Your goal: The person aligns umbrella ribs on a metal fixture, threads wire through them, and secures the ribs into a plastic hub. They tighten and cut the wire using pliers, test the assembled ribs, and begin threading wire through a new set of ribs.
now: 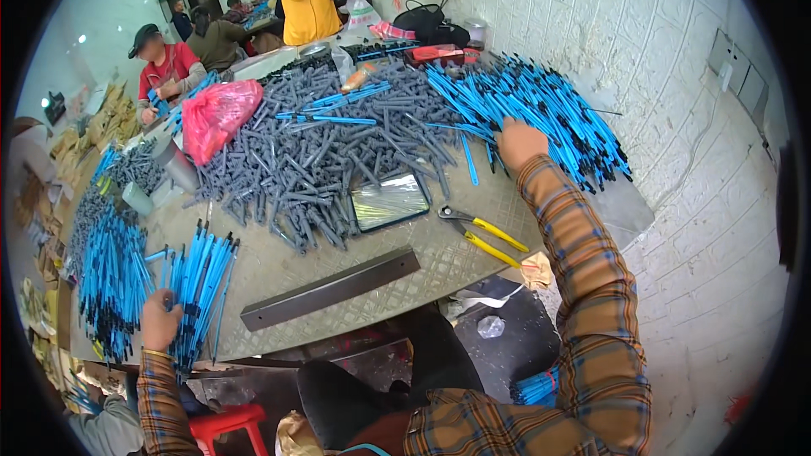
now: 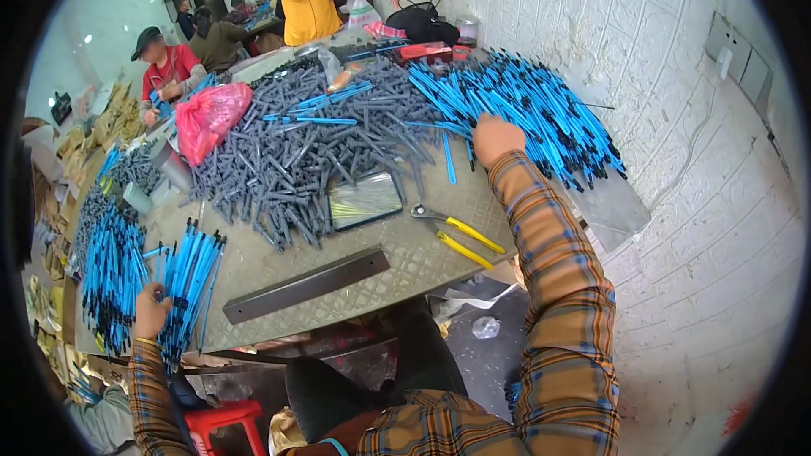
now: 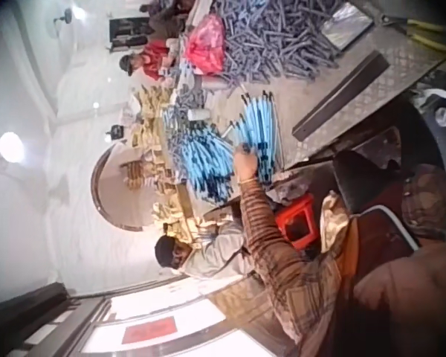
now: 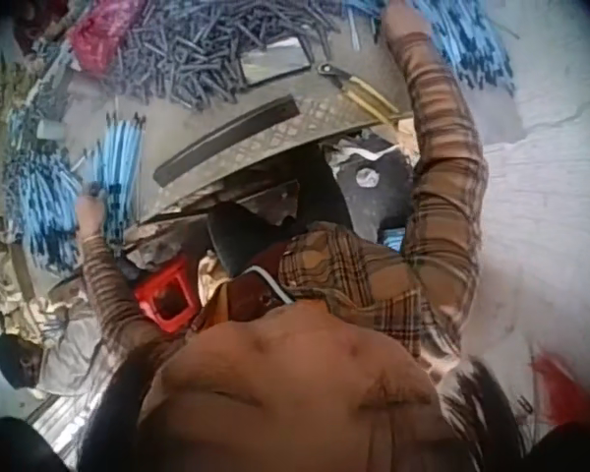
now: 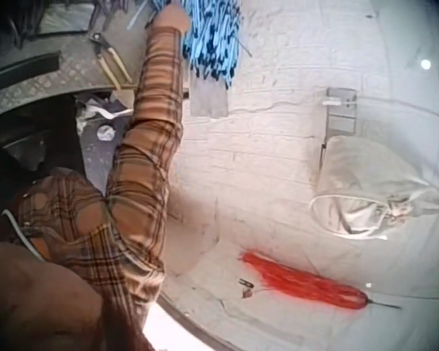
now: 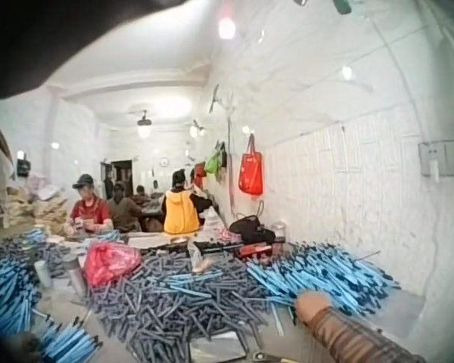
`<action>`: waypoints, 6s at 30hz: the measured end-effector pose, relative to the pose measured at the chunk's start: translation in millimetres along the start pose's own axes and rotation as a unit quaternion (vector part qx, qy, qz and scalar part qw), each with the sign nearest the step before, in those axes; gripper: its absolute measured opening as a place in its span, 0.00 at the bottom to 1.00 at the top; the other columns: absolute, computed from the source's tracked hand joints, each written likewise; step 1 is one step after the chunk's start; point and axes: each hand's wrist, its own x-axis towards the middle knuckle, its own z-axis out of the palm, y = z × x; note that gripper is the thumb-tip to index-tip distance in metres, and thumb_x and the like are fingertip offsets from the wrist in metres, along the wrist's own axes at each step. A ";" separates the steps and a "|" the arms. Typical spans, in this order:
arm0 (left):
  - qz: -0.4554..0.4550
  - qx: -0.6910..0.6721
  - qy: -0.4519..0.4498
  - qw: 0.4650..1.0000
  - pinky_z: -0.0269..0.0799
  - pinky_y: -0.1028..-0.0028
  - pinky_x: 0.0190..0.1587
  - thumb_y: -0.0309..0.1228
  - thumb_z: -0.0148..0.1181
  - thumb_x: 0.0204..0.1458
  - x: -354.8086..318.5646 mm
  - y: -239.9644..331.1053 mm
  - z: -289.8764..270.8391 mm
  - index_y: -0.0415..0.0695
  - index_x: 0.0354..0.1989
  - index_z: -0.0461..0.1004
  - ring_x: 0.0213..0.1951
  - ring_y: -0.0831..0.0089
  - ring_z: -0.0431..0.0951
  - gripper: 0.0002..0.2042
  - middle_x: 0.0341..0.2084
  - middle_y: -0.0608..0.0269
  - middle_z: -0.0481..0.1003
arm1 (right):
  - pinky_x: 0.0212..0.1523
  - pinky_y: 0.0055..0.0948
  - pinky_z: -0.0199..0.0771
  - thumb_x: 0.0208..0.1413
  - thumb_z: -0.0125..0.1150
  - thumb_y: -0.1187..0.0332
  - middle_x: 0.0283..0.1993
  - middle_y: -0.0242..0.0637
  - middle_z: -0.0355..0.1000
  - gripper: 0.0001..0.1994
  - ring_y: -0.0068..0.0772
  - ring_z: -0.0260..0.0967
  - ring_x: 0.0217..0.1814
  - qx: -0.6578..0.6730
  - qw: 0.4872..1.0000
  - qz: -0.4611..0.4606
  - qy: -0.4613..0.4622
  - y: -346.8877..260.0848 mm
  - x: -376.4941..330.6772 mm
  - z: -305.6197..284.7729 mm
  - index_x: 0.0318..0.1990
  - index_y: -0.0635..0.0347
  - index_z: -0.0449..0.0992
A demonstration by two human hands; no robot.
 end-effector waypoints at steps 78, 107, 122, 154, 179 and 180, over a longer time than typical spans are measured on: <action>0.078 -0.884 -0.059 0.457 0.53 0.84 0.16 0.33 0.50 0.56 -70.5 307.7 -6.6 0.46 0.38 0.65 0.15 0.85 0.55 0.06 0.14 0.72 0.54 | 0.46 0.32 0.71 0.53 0.46 0.74 0.47 0.44 0.69 0.24 0.39 0.68 0.48 0.486 0.720 -0.327 -0.371 -47.8 -174.6 -72.6 0.60 0.54 0.59; 0.070 -0.822 -0.012 0.565 0.71 0.73 0.33 0.27 0.50 0.56 -22.4 330.1 18.1 0.44 0.39 0.65 0.32 0.72 0.74 0.05 0.31 0.58 0.72 | 0.28 0.37 0.68 0.53 0.52 0.67 0.32 0.39 0.68 0.16 0.45 0.67 0.29 0.330 0.887 -0.291 0.138 -35.9 -205.6 -56.4 0.50 0.56 0.69; 0.129 -0.871 -0.282 0.380 0.63 0.74 0.23 0.30 0.48 0.56 -105.6 264.1 -20.5 0.42 0.46 0.65 0.18 0.71 0.67 0.11 0.27 0.49 0.72 | 0.28 0.43 0.71 0.53 0.51 0.64 0.25 0.42 0.71 0.07 0.47 0.71 0.28 -0.007 0.995 -0.097 0.008 -48.4 39.4 41.6 0.36 0.56 0.69; 0.017 -0.872 -0.055 0.485 0.73 0.69 0.34 0.28 0.48 0.57 -43.5 290.1 -13.7 0.43 0.38 0.63 0.32 0.61 0.77 0.03 0.27 0.54 0.73 | 0.31 0.21 0.70 0.58 0.48 0.67 0.33 0.37 0.72 0.14 0.20 0.69 0.34 0.560 0.609 -0.201 -0.525 -55.2 -137.4 -59.1 0.48 0.65 0.70; 0.012 -0.816 -0.212 0.538 0.71 0.65 0.47 0.23 0.48 0.55 -88.8 265.3 -21.5 0.40 0.41 0.69 0.45 0.55 0.75 0.06 0.39 0.43 0.74 | 0.23 0.39 0.61 0.57 0.51 0.61 0.20 0.46 0.64 0.13 0.48 0.62 0.22 0.377 0.903 -0.127 0.160 -52.8 13.0 19.0 0.28 0.62 0.66; 0.012 -0.816 -0.207 0.540 0.71 0.65 0.47 0.23 0.48 0.55 -87.0 265.0 -21.0 0.40 0.41 0.69 0.45 0.55 0.75 0.06 0.39 0.43 0.74 | 0.24 0.38 0.60 0.57 0.51 0.61 0.20 0.45 0.64 0.13 0.46 0.61 0.22 0.424 0.881 -0.133 0.161 -61.0 12.9 9.2 0.28 0.62 0.66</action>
